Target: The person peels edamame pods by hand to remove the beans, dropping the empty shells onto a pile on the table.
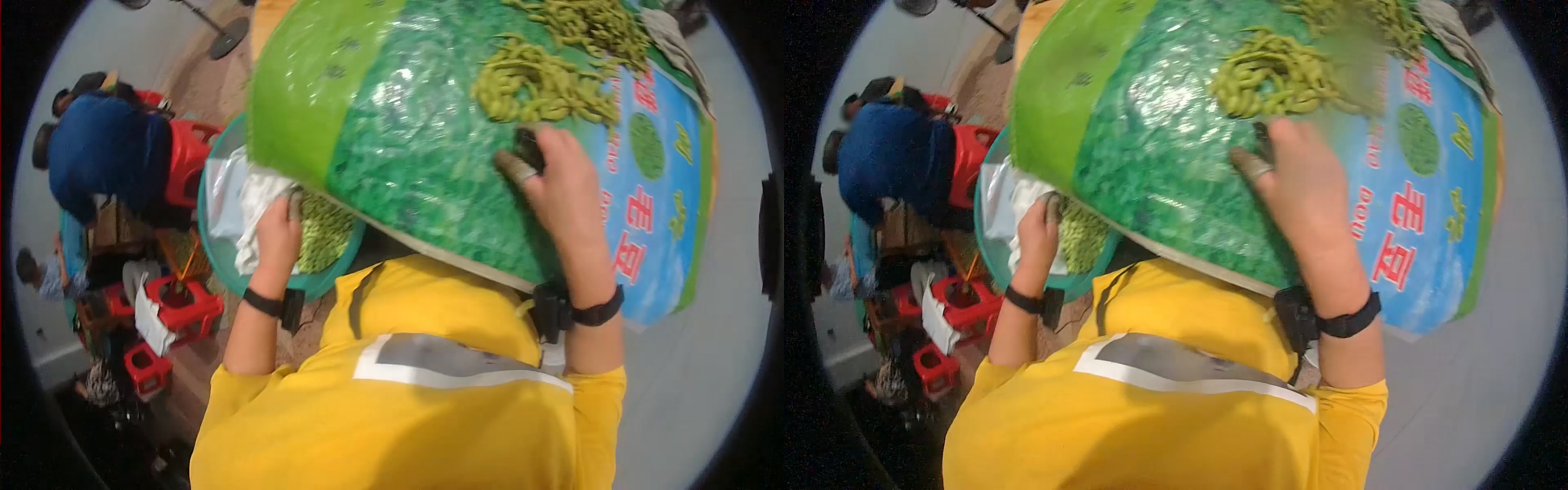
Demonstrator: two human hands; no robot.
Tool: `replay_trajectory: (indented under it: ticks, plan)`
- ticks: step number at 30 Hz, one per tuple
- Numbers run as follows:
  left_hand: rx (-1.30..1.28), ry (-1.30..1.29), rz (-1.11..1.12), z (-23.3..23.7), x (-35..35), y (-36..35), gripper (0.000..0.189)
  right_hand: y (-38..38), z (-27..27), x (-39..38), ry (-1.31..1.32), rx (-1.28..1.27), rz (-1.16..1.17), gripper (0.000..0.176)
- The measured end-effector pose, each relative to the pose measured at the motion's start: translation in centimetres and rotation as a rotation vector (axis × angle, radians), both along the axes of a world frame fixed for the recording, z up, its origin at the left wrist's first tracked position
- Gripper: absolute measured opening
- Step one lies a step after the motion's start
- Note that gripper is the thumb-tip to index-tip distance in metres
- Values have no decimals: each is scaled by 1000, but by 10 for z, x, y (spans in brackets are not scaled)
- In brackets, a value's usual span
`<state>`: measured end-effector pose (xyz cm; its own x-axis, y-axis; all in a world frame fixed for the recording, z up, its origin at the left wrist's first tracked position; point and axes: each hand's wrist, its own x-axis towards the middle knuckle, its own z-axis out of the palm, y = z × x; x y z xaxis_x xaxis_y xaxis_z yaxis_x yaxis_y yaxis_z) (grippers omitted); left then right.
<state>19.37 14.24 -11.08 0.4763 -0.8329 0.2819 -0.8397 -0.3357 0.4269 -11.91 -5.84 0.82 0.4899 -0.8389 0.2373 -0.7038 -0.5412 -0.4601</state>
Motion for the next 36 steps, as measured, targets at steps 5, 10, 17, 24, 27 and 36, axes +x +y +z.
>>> replay_trajectory:
  ticks: [5,10,17,24,27,36]
  plan:
    - [-16,13,132,3,-5,5,28,-5,-4,-3,17,33,-16,21]
    - [252,-69,-111,1,-3,11,45,1,-7,-11,-27,-85,-2,18]
    - [521,-246,-97,39,-8,2,30,16,9,-22,-402,192,-126,18]
    - [456,957,-514,127,-94,-50,17,34,12,-26,-975,1017,-119,19]
    - [351,1213,-631,129,-149,-87,17,49,9,-23,-954,955,-94,18]
    - [452,1491,-615,122,-194,-119,11,68,8,-71,-706,753,-99,29]
